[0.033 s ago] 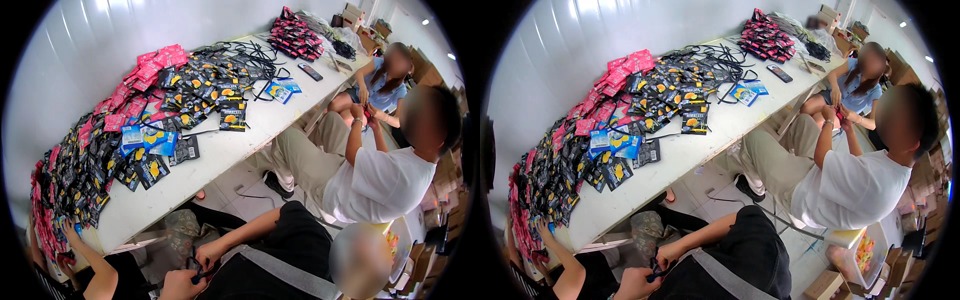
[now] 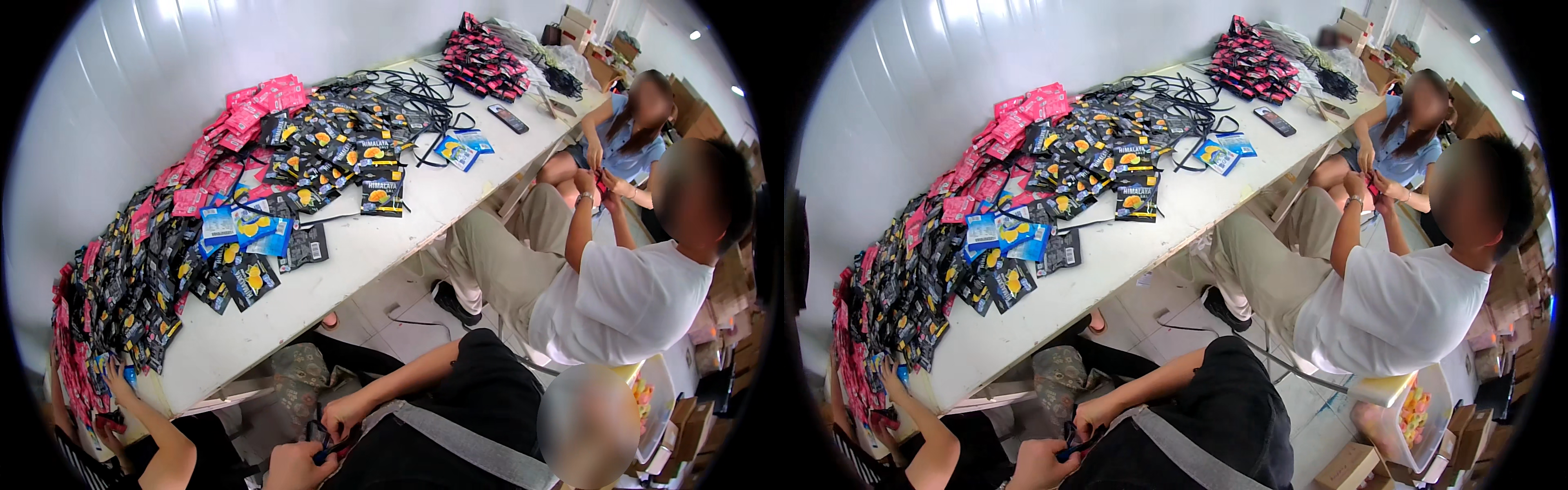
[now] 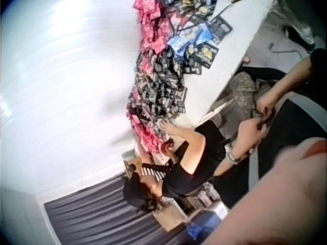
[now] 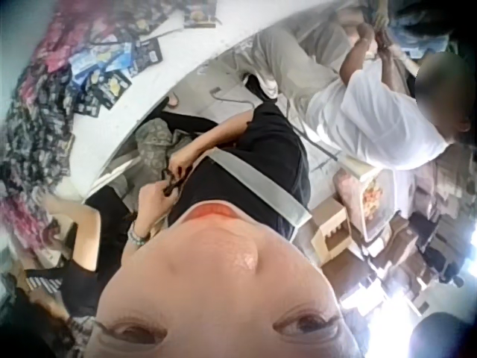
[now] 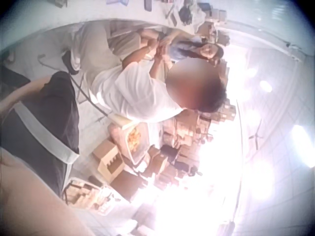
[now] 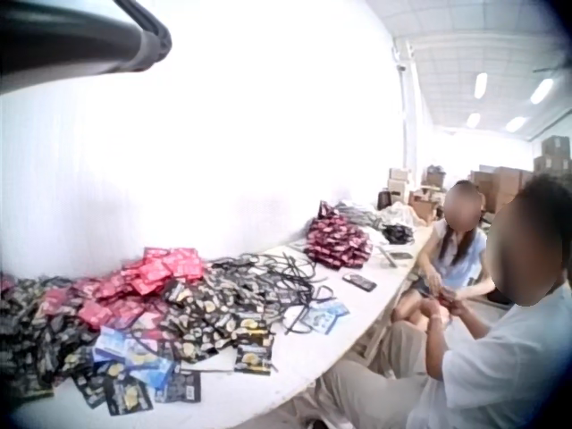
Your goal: The person gathers small packets of snacks from a large pile on a table, stacks them into small groups, and secures them with a rubber band. The person repeats this process, picking up new packets and tying them into bundles.
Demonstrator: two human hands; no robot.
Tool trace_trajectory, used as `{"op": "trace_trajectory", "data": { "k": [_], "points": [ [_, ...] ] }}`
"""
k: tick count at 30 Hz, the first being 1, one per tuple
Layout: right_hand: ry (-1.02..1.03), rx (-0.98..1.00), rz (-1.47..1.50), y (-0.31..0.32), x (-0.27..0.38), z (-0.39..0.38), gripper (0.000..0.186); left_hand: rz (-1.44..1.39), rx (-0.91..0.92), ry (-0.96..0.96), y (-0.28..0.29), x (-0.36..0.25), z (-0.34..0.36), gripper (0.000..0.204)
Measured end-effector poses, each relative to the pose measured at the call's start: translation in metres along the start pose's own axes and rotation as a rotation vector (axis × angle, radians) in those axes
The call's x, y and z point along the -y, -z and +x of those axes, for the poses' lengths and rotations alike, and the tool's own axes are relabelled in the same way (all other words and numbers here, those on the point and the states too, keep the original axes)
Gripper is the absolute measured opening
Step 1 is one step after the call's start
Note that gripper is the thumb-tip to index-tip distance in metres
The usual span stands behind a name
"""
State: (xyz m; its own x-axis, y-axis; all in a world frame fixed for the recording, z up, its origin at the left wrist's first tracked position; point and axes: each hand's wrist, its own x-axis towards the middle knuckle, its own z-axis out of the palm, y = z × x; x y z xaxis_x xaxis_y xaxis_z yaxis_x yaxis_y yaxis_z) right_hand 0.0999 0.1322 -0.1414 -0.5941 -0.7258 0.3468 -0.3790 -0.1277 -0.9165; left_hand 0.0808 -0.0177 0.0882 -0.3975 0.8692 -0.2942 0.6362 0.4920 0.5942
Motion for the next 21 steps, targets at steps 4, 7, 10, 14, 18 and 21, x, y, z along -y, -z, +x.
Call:
{"op": "trace_trajectory", "data": {
  "k": [4,7,10,14,18,21],
  "points": [
    [-0.062,0.022,0.04,0.009,0.012,0.005,0.01,-0.084,-0.04,0.036,0.001,-0.001,-0.01,0.029],
    [-0.076,0.063,0.039,0.009,-0.001,0.005,0.014,0.015,-0.059,-0.042,-0.011,0.019,-0.012,0.022],
    [-0.125,0.117,0.126,0.015,0.0,0.004,0.021,-0.038,-0.138,0.073,-0.025,0.062,-0.02,0.025],
    [-0.445,-0.293,-0.012,0.058,0.042,0.016,0.017,-0.403,-0.456,0.23,-0.009,0.116,-0.01,0.038],
    [-0.573,-0.67,-0.028,0.106,0.06,0.053,0.019,-0.823,-0.895,0.285,0.005,0.139,0.041,0.035],
    [-0.745,-0.734,0.058,0.157,0.069,0.072,0.021,-1.009,-1.028,0.217,0.01,0.157,0.092,0.03]
  ]
}}
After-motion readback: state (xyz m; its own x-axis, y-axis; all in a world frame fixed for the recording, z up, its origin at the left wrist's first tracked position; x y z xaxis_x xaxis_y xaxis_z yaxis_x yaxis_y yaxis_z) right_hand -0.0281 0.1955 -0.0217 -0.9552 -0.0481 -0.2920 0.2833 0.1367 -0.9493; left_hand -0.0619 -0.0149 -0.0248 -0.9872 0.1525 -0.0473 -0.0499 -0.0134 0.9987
